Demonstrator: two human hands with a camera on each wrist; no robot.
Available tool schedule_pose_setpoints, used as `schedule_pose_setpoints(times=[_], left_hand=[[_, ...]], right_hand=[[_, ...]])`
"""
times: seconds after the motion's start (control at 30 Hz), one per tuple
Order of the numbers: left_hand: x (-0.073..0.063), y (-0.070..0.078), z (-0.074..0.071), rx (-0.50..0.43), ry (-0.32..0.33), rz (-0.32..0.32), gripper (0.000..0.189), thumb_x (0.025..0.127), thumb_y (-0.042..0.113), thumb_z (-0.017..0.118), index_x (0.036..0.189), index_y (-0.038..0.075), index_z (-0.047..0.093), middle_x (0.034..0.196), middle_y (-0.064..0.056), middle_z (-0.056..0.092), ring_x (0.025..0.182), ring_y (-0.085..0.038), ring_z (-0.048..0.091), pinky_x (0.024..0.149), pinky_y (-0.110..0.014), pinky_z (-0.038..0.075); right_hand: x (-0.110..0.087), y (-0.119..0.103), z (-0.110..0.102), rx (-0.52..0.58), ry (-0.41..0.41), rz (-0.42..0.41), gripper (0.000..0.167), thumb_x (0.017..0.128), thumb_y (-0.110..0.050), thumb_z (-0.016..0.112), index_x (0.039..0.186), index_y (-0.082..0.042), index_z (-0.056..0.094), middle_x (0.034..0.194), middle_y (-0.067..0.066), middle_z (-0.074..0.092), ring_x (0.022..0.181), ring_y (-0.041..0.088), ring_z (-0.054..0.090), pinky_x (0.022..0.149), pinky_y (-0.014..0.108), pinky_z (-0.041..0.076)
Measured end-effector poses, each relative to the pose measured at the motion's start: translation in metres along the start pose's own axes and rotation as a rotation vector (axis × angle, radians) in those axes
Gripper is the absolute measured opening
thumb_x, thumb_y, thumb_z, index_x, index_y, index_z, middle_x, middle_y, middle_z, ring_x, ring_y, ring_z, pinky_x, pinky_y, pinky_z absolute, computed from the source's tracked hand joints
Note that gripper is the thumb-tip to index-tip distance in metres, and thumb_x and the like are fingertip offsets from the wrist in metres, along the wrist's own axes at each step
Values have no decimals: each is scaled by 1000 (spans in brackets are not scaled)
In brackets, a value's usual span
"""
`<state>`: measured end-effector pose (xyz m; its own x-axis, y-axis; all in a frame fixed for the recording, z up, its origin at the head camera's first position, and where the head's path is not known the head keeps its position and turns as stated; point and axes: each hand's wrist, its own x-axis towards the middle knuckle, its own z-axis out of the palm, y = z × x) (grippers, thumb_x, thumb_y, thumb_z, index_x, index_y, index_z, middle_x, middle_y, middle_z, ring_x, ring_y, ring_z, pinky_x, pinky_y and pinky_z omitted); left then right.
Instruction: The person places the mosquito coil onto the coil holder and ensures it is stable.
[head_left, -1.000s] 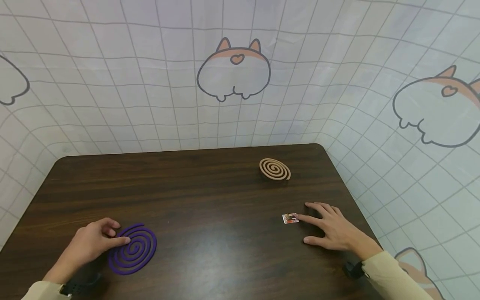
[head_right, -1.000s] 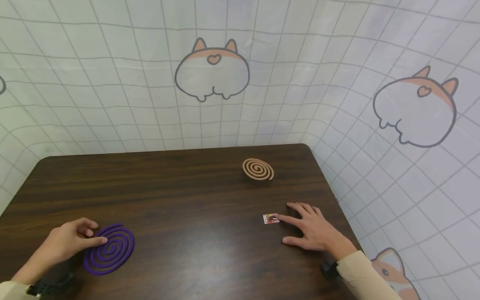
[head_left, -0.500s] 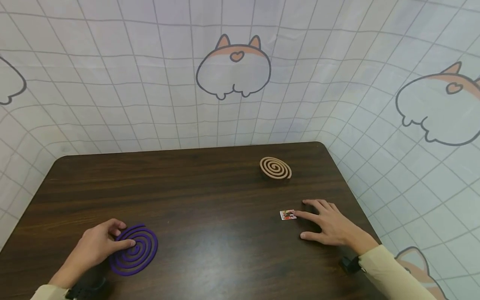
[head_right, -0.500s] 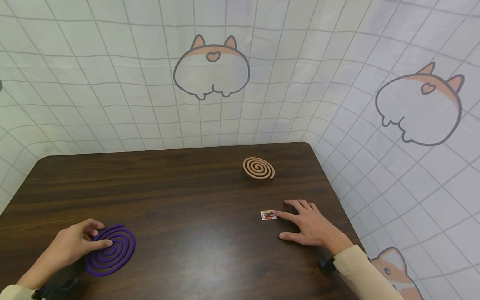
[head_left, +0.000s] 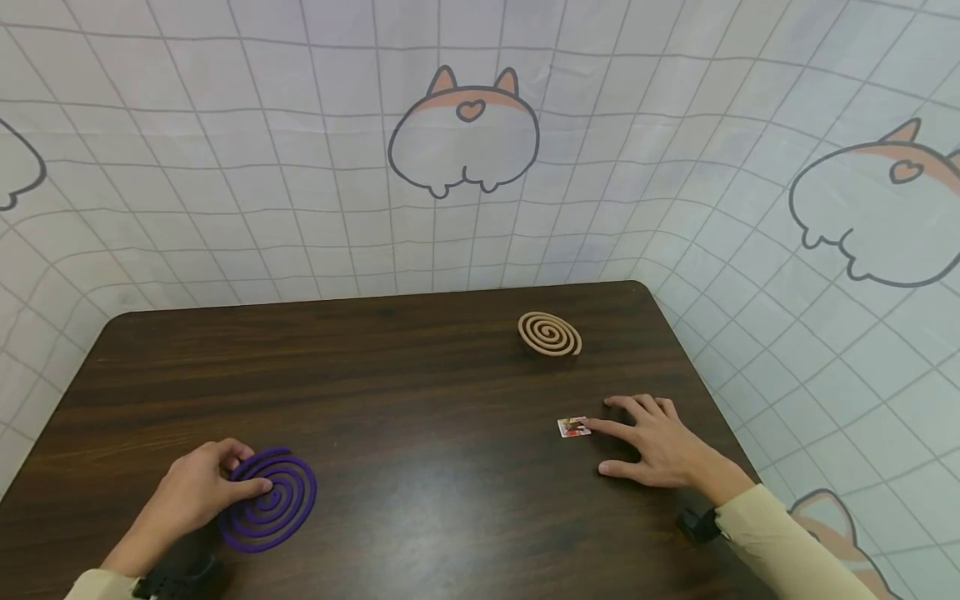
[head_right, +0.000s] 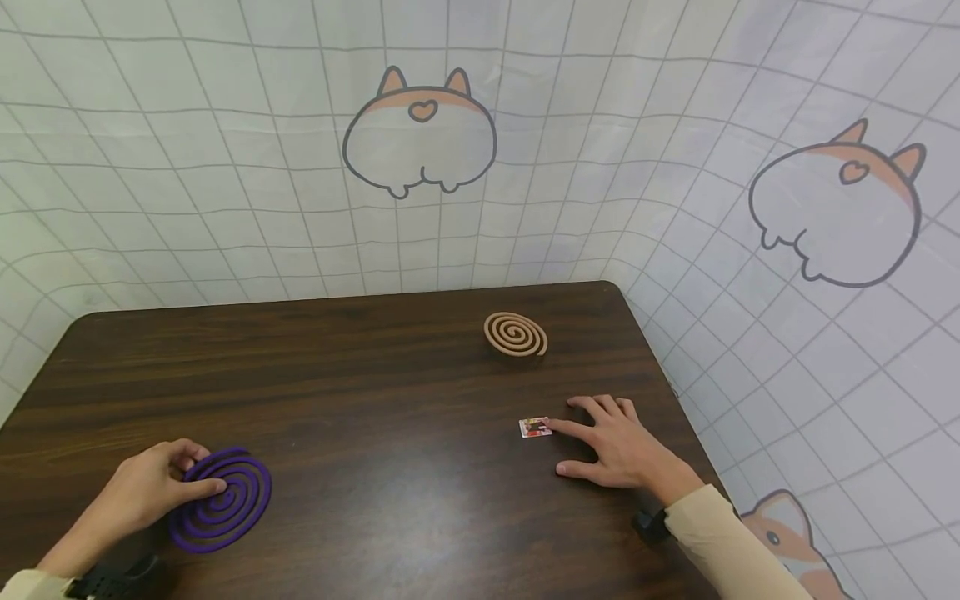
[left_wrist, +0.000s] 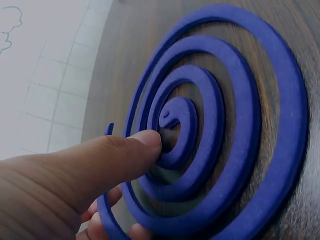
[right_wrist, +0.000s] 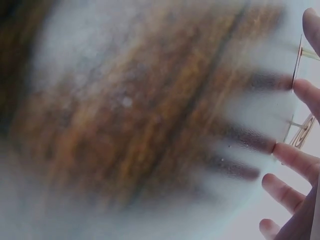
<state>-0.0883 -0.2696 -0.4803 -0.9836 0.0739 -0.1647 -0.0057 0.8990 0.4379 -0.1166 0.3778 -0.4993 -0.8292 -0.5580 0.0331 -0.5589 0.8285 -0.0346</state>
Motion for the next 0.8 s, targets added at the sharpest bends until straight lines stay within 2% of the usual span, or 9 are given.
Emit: schedule_pose_setpoints(times=[0.27,0.4,0.5,0.63,0.8], left_hand=[[-4,5,1,-45,-9,-29,52,82,45,86,106,8,59,85,-2,61,74,-17,51,63,-30,39],[-4,5,-1,-93,-50,-39,51,87,41,83,110,5,54,87,-3,65,74,-17,54,64,-29,42],[-4,4,-1,-208,-103,-40,50,89,33,82,113,2,51,90,-4,70,74,-13,59,64,-27,46],[-4,3,-1,-434,-174,-49,54,89,22,81,124,-3,48,94,-6,71,75,-8,64,65,-24,53],[-5,1,0,-622,-250,-84,67,90,19,80,141,-6,43,103,-6,73,83,-12,72,72,-28,61]], right_hand=[[2,0,-3,-5,-40,14,65,91,-74,60,150,-52,47,153,8,51,136,35,48,99,61,38],[2,0,-2,-9,-45,19,65,91,-75,59,150,-53,46,153,8,50,136,35,49,100,62,39],[1,-1,-2,-8,-45,21,65,91,-74,60,150,-53,46,153,8,50,134,35,50,100,63,38],[0,-1,-2,-4,-45,24,65,91,-74,59,151,-53,45,153,9,50,134,35,50,101,63,38],[0,-2,-3,-1,-29,14,65,91,-73,61,151,-53,44,151,8,51,135,33,49,102,64,37]])
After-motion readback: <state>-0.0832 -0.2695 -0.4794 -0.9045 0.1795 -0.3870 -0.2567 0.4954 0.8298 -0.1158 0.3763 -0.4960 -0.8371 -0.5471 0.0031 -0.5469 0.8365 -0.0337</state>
